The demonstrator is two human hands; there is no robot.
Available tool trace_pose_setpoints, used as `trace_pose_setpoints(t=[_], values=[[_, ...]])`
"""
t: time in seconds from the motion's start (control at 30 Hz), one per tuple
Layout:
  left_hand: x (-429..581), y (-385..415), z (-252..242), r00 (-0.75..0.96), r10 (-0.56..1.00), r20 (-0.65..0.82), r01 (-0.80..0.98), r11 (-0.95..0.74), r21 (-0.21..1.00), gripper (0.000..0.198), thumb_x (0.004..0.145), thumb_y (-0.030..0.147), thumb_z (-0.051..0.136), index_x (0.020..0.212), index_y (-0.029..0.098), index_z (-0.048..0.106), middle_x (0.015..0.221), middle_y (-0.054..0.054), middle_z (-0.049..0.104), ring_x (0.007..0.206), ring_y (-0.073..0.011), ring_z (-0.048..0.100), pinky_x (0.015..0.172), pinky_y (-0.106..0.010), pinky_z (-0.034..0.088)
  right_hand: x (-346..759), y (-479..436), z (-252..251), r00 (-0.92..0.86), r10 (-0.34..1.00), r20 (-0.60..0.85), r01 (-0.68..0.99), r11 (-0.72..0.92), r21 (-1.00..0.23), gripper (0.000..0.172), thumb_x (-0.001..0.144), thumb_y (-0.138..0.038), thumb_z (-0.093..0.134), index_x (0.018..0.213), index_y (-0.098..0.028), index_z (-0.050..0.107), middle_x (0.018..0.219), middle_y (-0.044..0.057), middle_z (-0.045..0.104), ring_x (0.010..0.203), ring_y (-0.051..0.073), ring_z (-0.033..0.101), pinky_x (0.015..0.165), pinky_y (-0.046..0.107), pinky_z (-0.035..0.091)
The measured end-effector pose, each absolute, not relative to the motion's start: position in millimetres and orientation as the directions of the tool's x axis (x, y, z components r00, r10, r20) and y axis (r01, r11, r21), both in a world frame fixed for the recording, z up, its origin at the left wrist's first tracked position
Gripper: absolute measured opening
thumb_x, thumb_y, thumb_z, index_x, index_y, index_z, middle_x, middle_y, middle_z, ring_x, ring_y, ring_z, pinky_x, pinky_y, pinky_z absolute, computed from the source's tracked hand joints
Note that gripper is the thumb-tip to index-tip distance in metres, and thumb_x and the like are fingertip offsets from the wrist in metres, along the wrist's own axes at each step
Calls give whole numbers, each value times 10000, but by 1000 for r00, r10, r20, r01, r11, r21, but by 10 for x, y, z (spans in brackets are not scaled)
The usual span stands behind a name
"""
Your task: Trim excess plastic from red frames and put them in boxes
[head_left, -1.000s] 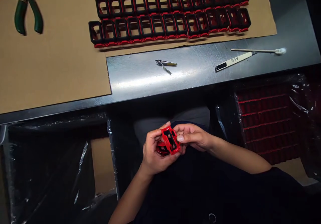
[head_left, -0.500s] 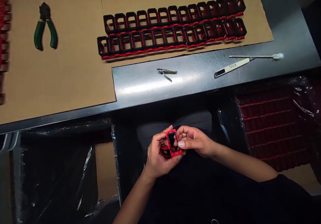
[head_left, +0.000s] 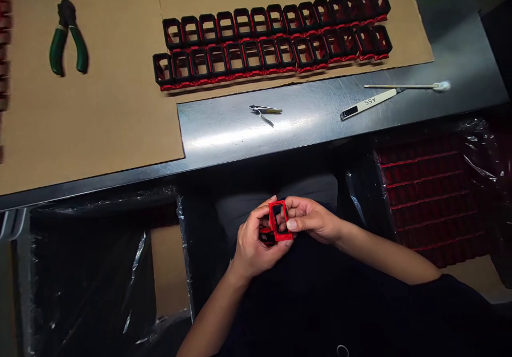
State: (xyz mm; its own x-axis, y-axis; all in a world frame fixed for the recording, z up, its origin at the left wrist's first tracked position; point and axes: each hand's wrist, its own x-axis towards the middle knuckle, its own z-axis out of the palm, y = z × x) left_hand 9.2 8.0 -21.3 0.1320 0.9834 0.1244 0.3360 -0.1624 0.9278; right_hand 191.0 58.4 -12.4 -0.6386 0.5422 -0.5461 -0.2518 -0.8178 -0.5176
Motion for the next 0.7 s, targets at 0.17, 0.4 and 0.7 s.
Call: trace_pose_setpoints(t=[0.17,0.4,0.7], values=[[135,181,-212,219,960,171,391,-248,886,534,812,392,739,1261,190,533,1260,-164,701,1145,-285,706,944,-411,604,1936,584,-195,-648,551,-525,-326,-824,-463,575,538,-383,980,908,-153,605,803,-12,696,693,99,651,632,195,489],[191,388,-292,411,909,64,364,-229,903,410,860,380,690,1215,196,598,1138,-122,748,712,-165,715,638,-278,619,2380,577,-163,-464,721,-515,-415,-690,-593,692,513,-459,971,1013,-174,587,811,-11,683,581,89,609,472,167,460],[122,675,-538,253,895,-367,385,254,887,584,769,575,723,1208,197,650,1130,-106,762,657,-129,673,598,-206,593,4982,-450,399,675,564,-475,289,-795,-533,476,800,-444,776,1178,-205,614,985,33,692,769,149,667,678,272,563]])
